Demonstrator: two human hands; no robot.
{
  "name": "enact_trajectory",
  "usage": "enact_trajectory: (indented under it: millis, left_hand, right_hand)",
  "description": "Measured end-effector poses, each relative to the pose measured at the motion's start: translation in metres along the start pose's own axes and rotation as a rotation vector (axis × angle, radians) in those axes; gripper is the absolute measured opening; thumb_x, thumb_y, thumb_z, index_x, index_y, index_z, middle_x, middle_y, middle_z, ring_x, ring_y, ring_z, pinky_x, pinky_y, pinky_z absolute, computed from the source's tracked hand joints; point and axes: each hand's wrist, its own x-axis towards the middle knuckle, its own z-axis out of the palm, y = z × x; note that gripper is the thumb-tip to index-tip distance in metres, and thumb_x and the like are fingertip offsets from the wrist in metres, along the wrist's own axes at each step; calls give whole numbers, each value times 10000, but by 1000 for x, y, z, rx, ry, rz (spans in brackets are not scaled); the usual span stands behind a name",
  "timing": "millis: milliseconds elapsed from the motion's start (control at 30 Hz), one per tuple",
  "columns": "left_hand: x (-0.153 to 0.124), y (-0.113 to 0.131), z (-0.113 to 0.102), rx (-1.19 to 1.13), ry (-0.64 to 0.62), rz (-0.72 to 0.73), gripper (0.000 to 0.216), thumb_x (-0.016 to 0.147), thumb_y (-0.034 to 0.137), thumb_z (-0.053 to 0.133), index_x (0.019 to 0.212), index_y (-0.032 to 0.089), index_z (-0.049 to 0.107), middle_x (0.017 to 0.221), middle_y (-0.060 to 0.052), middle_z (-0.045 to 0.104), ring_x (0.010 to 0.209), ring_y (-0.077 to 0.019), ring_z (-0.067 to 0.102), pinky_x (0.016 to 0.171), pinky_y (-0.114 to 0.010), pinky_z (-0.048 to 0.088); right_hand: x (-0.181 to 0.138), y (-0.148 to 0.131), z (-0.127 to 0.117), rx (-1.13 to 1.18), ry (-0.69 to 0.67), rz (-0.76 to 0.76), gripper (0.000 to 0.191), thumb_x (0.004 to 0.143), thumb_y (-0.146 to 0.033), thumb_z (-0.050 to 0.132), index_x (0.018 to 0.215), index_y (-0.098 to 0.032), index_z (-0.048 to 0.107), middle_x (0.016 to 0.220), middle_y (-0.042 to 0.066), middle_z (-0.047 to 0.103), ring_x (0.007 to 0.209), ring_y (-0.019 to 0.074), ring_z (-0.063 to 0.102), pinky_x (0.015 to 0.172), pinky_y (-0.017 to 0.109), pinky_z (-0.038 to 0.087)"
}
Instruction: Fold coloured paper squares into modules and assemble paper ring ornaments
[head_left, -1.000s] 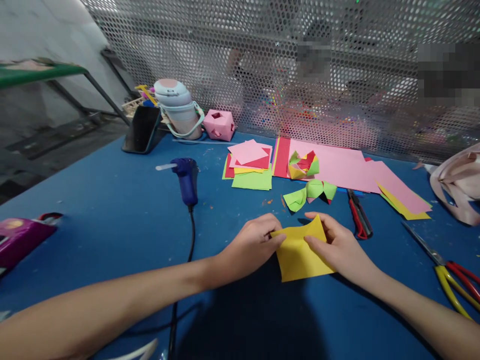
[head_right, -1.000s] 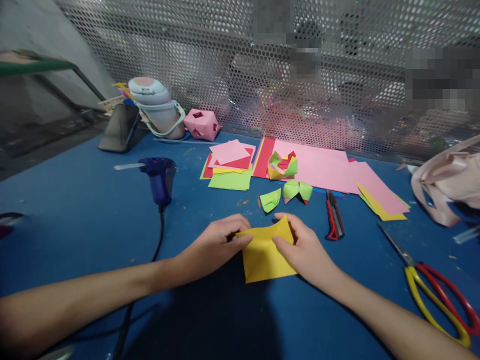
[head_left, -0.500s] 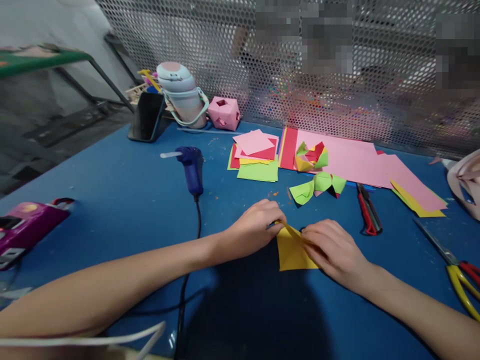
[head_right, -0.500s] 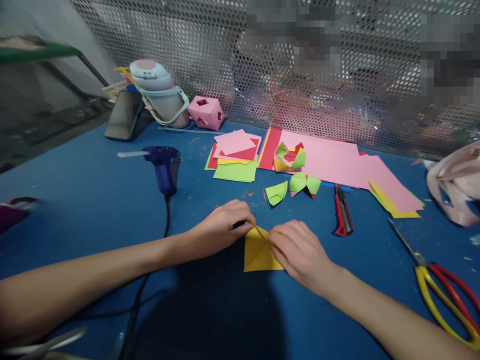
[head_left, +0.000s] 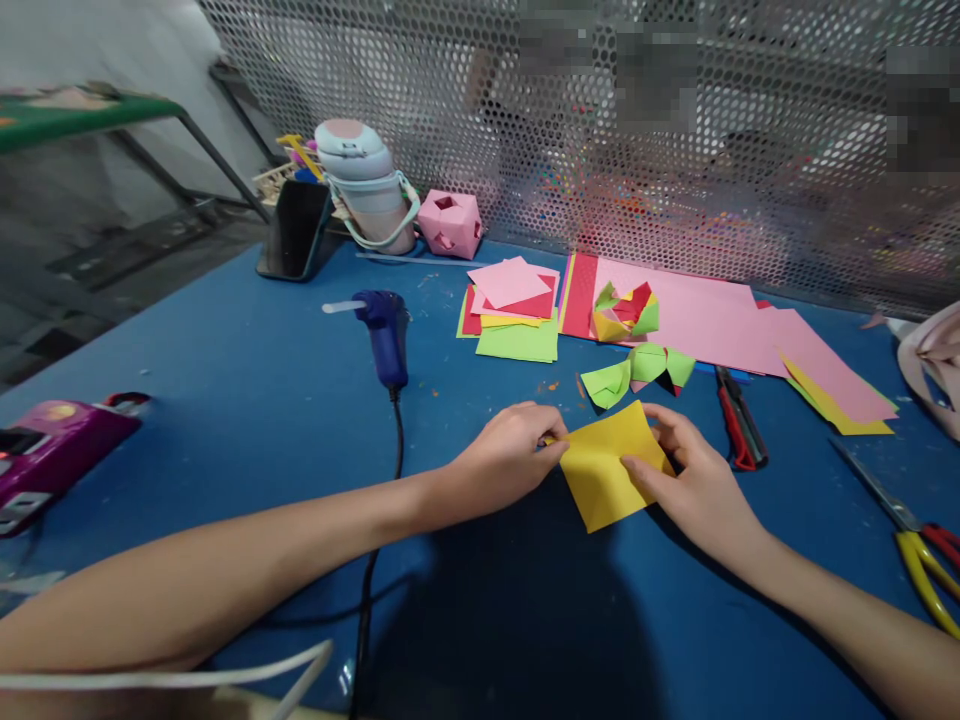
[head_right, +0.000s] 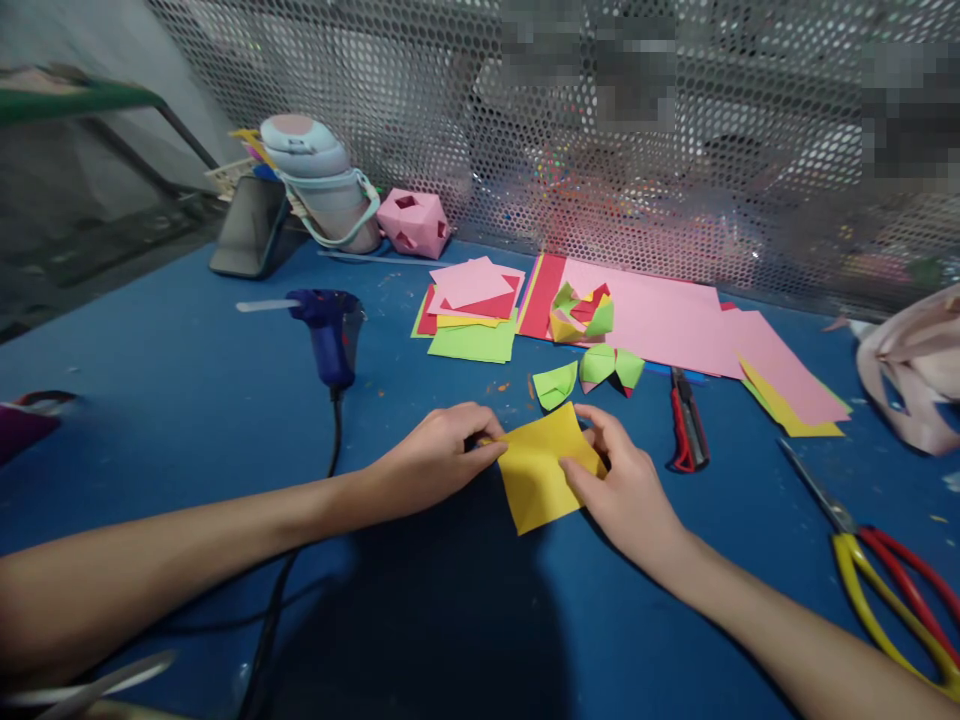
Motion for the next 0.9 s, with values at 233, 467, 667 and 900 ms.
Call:
enact_trajectory:
  millis: [233, 467, 667, 900]
  left_hand:
    - [5, -13, -2, 146, -25, 207, 228, 853, 152, 453, 779, 163, 668, 775, -29, 619, 799, -159, 523, 757, -268, 392]
    - [7, -21, 0, 179, -16, 252, 193, 843, 162, 488, 794, 177, 674, 779, -29, 613, 781, -156, 519, 743, -259, 396]
    - [9, -21, -4, 184, -47, 295, 171, 836, 153, 495, 795, 176, 659, 791, -23, 617, 786, -151, 526, 746, -248, 396]
    - [9, -16, -10, 168, -101, 268, 166, 814, 105, 503, 792, 158, 659, 794, -29, 617, 797, -152, 537, 746, -245, 401]
  right_hand:
    - [9, 12, -5, -275, -37, -424, 161, 862, -143, 457, 980, -192, 556, 868, 71, 632, 813, 205, 582, 713, 354, 466]
    - [7, 7, -6, -303, -72, -674, 228, 847, -103, 495, 1059, -175, 539, 1002, 105, 641, 934, 217, 567, 775, 391, 448]
    - [3, 5, -7, -358, -63, -885, 185, 853, -91, 499, 1023, -147, 547, 1003, 115, 670, 938, 212, 589, 793, 386, 442]
    - [1, 0, -8, -510, -110, -938, 131, 855, -120, 480, 932, -136, 584, 961, 103, 677, 897, 208, 578, 773, 365, 432]
